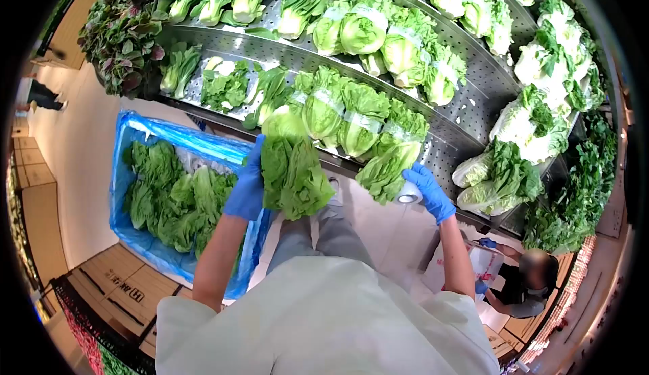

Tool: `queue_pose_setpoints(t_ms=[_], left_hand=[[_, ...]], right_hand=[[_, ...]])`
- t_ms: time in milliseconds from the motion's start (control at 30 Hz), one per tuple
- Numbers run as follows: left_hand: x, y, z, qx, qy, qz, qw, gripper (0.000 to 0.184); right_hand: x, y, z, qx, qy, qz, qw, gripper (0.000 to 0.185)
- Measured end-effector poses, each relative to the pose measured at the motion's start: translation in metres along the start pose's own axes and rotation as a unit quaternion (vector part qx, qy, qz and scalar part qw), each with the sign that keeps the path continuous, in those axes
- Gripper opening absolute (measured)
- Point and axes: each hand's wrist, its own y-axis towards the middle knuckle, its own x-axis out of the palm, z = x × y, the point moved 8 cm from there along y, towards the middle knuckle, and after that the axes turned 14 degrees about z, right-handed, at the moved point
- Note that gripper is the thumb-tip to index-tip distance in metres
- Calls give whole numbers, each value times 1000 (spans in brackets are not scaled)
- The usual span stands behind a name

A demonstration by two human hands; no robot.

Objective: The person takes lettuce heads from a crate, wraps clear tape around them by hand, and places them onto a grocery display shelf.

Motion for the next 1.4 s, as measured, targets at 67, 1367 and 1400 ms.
queue_pose_setpoints(t_ms=[67,1367,1400], left_hand=[[4,24,-7,26,54,-57,997,45],[151,29,-15,304,468,4,829,69],[153,26,-18,282,456,2,844,73]], right_hand=[[0,12,-3,-5,30,-34,999,44],[46,-28,-195,-328,-214,-219,894,20],[48,-27,-191,-306,-214,-228,899,20]])
